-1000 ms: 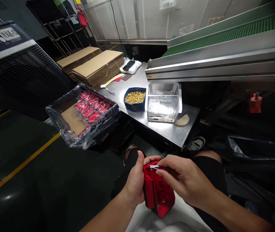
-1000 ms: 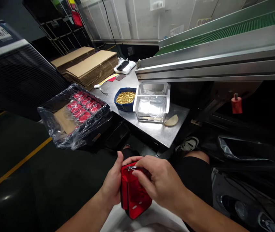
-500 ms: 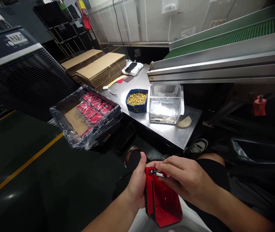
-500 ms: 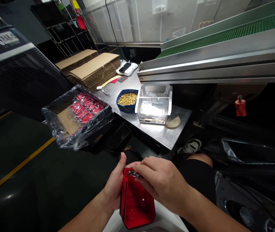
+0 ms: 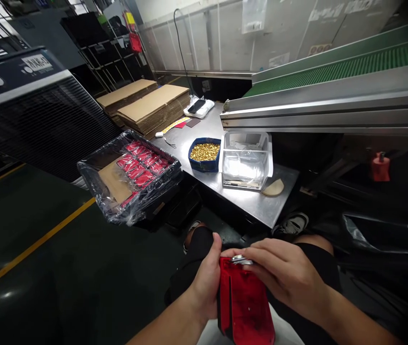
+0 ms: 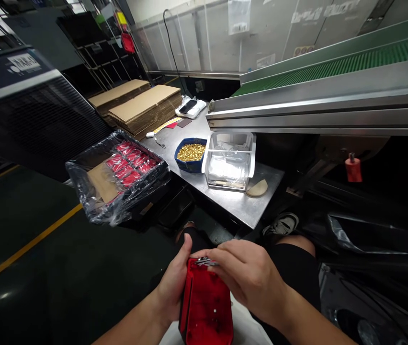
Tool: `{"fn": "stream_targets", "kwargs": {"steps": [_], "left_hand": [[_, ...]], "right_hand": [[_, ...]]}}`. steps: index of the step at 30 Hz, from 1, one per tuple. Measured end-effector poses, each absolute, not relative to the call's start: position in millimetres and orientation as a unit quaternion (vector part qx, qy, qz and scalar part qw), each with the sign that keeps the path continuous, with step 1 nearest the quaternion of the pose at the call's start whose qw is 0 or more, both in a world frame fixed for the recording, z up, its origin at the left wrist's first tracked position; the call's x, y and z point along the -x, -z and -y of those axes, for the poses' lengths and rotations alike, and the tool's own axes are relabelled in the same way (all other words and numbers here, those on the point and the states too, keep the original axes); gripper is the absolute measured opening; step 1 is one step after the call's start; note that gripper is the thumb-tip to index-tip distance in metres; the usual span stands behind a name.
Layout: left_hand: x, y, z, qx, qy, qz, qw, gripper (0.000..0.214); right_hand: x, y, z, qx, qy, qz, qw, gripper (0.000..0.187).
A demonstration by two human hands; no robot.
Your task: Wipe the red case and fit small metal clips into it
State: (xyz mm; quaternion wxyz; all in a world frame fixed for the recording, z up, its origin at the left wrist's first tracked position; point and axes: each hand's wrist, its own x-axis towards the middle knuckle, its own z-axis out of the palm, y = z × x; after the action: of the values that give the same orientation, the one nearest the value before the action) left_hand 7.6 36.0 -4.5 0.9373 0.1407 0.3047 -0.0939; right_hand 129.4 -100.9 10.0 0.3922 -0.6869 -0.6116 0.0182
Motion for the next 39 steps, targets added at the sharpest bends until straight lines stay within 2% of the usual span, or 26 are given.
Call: {"fn": "stream_targets", "kwargs": {"steps": [2,7,11,14,18,22,25,29,35,39], "left_hand": [[-6.8,4.8,-37.5,-0.156,0.09,-0.323,0.929,0.074],[-7.4,2.7,-40.0,-0.139,0.081,-0.36,0.919,0.083],[-11.6,4.4,-32.0,-0.081,0.074,-0.414,0.904,0.084],[-12.1,12.9,-21.4,-0.083,0.049,-0.444,0.891,0.077],[-3.6,21.3,-14.3,-0.344,-0.083,-0.462,0.814,0.055],[9.8,11.9,-14.6,-0.574,-0.136,-0.332,0.736,0.044],[16.2,3.9,-11.8,-0.609,-0.141,-0.268,0.733,0.04],[17.7,1.5,-5.7,-0.587,-0.122,-0.275,0.752,0.04],[16.8,-1.4,-5.8,-0.631,-0.123,-0.267,0.718,0.04],[18.0,-2.0,-7.6,-0.666,-0.13,-0.272,0.683,0.036]], "right_hand": [[-122.6,-6.4,109.9,0.702,-0.058,0.549,0.45,0.035],[-92.7,-5.1,120.9,0.692,-0.099,0.43,0.571,0.026],[-91.2,-11.1,106.2,0.681,-0.159,0.345,0.626,0.035],[-101.1,-13.5,94.1,0.66,-0.201,0.276,0.669,0.04],[-105.0,-6.4,87.9,0.608,-0.271,0.153,0.731,0.041],[-100.7,7.8,86.4,0.502,-0.349,-0.011,0.791,0.039],[-100.5,15.2,84.9,0.45,-0.374,-0.082,0.807,0.034],[-104.7,16.7,83.4,0.433,-0.392,-0.123,0.802,0.034],[-111.1,12.9,84.3,0.401,-0.428,-0.113,0.802,0.032],[-111.2,10.3,85.3,0.45,-0.43,-0.088,0.778,0.036]]}}
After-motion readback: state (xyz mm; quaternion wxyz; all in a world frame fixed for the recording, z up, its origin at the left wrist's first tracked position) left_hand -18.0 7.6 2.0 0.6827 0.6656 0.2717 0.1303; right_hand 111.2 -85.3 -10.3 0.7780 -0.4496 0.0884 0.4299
